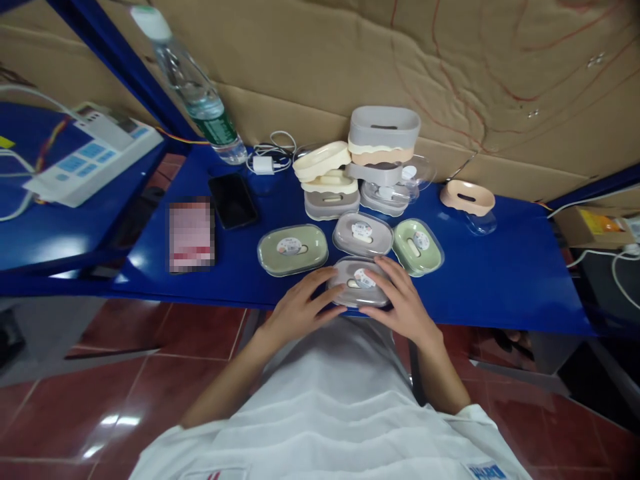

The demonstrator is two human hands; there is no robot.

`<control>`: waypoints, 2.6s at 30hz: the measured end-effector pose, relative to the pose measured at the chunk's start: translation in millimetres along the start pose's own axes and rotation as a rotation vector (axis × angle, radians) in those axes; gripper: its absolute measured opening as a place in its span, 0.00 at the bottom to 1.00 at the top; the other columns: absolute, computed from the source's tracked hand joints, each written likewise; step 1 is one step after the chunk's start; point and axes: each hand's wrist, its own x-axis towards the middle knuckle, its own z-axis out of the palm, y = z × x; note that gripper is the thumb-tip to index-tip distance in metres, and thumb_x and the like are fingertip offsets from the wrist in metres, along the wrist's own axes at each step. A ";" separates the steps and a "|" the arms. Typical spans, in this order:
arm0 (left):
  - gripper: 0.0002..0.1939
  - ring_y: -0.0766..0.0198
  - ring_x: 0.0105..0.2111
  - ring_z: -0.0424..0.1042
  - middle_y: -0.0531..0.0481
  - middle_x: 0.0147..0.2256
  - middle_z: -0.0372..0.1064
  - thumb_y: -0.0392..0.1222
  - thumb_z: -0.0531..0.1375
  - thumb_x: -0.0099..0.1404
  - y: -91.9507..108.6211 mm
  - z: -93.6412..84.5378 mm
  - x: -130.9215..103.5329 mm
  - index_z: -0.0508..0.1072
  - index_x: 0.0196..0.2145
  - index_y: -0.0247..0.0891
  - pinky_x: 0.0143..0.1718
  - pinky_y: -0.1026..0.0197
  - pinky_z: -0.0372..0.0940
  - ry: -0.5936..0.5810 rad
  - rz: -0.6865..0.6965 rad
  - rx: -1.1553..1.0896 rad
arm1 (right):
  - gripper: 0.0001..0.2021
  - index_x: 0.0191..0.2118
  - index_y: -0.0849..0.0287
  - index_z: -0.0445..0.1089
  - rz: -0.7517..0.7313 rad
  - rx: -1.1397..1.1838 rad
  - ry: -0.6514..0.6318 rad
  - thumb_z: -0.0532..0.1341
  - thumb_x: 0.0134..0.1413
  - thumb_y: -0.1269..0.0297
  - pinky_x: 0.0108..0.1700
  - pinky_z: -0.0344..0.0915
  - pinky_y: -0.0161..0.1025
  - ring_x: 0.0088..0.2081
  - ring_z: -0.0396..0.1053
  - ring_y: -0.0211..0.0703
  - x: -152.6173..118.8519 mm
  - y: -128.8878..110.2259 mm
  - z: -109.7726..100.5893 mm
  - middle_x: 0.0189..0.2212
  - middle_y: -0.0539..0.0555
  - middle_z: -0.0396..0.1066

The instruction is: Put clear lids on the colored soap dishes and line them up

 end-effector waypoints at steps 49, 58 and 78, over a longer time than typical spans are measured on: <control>0.11 0.53 0.54 0.82 0.38 0.57 0.77 0.37 0.64 0.75 1.9 3.4 0.4 0.78 0.53 0.39 0.55 0.51 0.81 -0.032 -0.051 0.023 | 0.38 0.80 0.63 0.47 0.853 -0.501 0.087 0.46 0.75 0.45 0.74 0.41 0.79 0.79 0.44 0.69 -42.0 203.8 -95.7 0.79 0.72 0.48; 0.08 0.53 0.52 0.82 0.38 0.56 0.78 0.37 0.63 0.76 2.7 5.6 -0.1 0.79 0.51 0.37 0.54 0.51 0.80 -0.032 -0.061 0.050 | 0.40 0.78 0.63 0.53 0.699 -0.562 0.176 0.54 0.71 0.42 0.69 0.50 0.76 0.75 0.52 0.75 -42.9 208.2 -100.8 0.78 0.76 0.48; 0.17 0.49 0.57 0.78 0.41 0.58 0.77 0.42 0.61 0.77 -59.1 -57.9 81.8 0.76 0.60 0.42 0.59 0.46 0.71 -0.043 -0.076 0.119 | 0.18 0.62 0.46 0.74 -0.025 -0.400 0.201 0.67 0.70 0.64 0.67 0.62 0.57 0.53 0.78 0.52 -32.2 28.6 -73.4 0.52 0.56 0.81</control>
